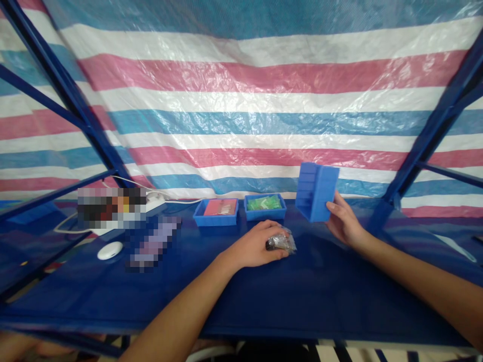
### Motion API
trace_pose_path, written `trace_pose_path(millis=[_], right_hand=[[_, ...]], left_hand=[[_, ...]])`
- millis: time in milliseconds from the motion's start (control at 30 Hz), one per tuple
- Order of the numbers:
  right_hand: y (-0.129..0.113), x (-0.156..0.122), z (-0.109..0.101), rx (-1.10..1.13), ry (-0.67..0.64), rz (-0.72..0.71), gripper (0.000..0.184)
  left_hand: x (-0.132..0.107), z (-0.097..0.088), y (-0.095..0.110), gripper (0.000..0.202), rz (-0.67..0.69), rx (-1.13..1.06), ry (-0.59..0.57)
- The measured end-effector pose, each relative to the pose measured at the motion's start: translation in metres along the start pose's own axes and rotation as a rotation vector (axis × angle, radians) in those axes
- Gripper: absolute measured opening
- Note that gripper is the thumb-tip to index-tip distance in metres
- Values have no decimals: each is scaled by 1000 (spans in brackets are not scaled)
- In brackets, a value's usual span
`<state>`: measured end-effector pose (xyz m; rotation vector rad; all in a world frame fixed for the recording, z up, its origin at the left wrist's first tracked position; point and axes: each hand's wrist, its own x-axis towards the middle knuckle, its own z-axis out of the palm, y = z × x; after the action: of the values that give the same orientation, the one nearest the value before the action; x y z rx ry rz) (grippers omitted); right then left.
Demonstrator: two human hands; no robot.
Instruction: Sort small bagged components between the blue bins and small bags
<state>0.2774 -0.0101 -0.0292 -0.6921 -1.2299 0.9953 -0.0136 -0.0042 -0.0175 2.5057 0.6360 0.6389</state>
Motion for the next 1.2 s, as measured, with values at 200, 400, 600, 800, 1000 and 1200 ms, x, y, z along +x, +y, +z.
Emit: trace_pose_path(millis=[200, 400, 600, 800, 1000, 1200], right_hand=[[14, 7, -17, 54, 51, 66, 51], [28, 15, -37, -51, 85, 146, 48], [34, 23, -50, -151, 75, 184, 63], [25, 28, -63, -196, 82, 202, 95], [6, 31, -86, -307, 44, 257, 83], [11, 34, -94, -480, 57, 308, 78]], left_hand=[[-1, -3, 7, 48, 7, -18, -7], [-3, -4, 11, 49, -45, 7, 8], [-4, -4, 16, 45, -85, 6, 26], [-4, -6, 18, 43, -76, 2, 13], [-6, -4, 16, 43, -67, 24, 14], [-8, -2, 15, 53, -70, 32, 13]])
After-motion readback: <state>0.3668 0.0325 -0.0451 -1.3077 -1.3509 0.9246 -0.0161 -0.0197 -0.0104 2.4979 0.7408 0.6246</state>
